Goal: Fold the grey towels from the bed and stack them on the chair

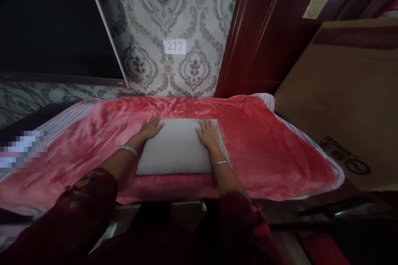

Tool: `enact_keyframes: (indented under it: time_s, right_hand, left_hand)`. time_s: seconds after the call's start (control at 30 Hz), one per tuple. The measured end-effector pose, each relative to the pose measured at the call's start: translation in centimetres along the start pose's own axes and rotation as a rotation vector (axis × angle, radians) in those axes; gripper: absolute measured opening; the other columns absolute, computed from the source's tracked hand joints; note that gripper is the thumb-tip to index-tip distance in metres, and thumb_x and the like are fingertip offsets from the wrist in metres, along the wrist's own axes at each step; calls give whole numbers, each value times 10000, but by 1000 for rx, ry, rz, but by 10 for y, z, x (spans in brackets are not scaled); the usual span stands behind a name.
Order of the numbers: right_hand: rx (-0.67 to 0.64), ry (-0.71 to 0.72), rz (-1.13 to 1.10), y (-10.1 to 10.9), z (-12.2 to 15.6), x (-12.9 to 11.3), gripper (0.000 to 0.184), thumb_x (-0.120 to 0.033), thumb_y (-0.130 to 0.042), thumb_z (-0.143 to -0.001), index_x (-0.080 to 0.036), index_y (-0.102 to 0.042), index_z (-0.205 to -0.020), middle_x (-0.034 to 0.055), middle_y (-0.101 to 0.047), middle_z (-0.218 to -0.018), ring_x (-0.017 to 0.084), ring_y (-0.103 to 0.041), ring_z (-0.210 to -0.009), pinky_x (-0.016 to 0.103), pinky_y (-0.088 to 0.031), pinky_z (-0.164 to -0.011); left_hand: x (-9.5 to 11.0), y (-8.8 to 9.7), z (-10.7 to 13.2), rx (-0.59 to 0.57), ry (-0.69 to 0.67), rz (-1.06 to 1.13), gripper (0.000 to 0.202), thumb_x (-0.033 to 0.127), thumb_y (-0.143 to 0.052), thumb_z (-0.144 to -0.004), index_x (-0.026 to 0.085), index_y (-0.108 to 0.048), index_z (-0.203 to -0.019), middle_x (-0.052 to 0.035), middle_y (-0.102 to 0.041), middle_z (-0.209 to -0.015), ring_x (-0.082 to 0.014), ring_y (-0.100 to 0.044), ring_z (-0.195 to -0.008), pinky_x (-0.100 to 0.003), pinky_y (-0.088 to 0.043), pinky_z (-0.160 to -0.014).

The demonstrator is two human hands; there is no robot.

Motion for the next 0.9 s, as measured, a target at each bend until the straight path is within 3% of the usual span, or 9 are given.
enact_keyframes:
  time_s: [0.1, 0.2, 0.27, 0.37, 0.5, 0.6, 0.73, 0.9]
  right_hand:
    - [-9, 1, -12, 2, -2, 2, 570, -425, -295, -1058, -249, -377, -1593, 80, -281, -1686, 283, -211, -1559, 620, -204, -1222]
    - [-65, 2, -33, 8, -6, 3, 576, -430, -300, -1059, -246, -356, -1602, 85, -244, -1697, 286, -180, -1569, 631, -195, -1221]
    - [-131, -19, -53, 12, -5, 4, 586, -429, -322, -1055, -238, -339, -1609, 100, -225, -1701, 292, -181, -1570, 628, -203, -1219]
    - [-157, -21, -76, 18, 12, 2, 605, -427, -369, -1044, -222, -332, -1612, 133, -239, -1693, 308, -221, -1559, 621, -239, -1208]
    - [-84, 40, -42, 15, 53, -2, 554, -402, -400, -1040, -247, -422, -1571, 119, -279, -1683, 315, -256, -1547, 603, -259, -1204]
    - [-21, 41, -16, 9, 76, -2, 540, -395, -373, -1050, -251, -435, -1566, 106, -312, -1671, 311, -271, -1540, 586, -237, -1215]
    - [31, 32, -32, 6, 83, -1, 539, -397, -368, -1052, -255, -436, -1567, 91, -333, -1664, 300, -274, -1538, 562, -223, -1222]
    - [52, 34, -56, 4, 80, 0, 536, -408, -370, -1045, -259, -458, -1553, 83, -361, -1652, 293, -285, -1531, 558, -210, -1225]
  left_hand:
    - [-12, 5, 12, 3, 92, -14, 658, 450, -256, -1014, 113, -358, -1570, -203, -348, -1637, -361, -300, -1530, -603, -304, -1194]
    - [-3, 13, 33, 126, 128, -7, 696, 470, -250, -1015, 97, -275, -1601, -222, -247, -1672, -363, -225, -1558, -620, -277, -1206]
    - [19, 17, 53, 204, 48, 11, 692, 464, -259, -1021, 78, -281, -1595, -216, -252, -1674, -332, -216, -1566, -580, -242, -1239]
    - [71, 9, 89, 158, -199, 11, 660, 423, -294, -1028, 64, -313, -1582, -196, -278, -1670, -296, -223, -1567, -528, -185, -1275]
    - [136, -22, 127, 98, -438, -28, 650, 412, -367, -1022, 106, -313, -1592, -170, -262, -1681, -287, -218, -1570, -536, -186, -1279]
    - [156, -45, 137, 87, -463, -49, 655, 453, -377, -1020, 101, -362, -1572, -188, -300, -1662, -312, -250, -1558, -573, -206, -1267]
    - [145, -52, 139, 108, -432, -77, 687, 502, -401, -1009, 115, -367, -1576, -195, -320, -1651, -324, -267, -1551, -572, -215, -1264]
    - [89, -39, 146, 144, -299, -131, 725, 538, -420, -992, 94, -385, -1565, -214, -308, -1649, -341, -282, -1543, -563, -224, -1260]
Point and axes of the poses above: each hand's wrist, its own z-axis away from the middle knuckle, its own y-axis out of the back of the hand, x = y × z, the point moved 3 cm from there along -z, towards the middle knuckle
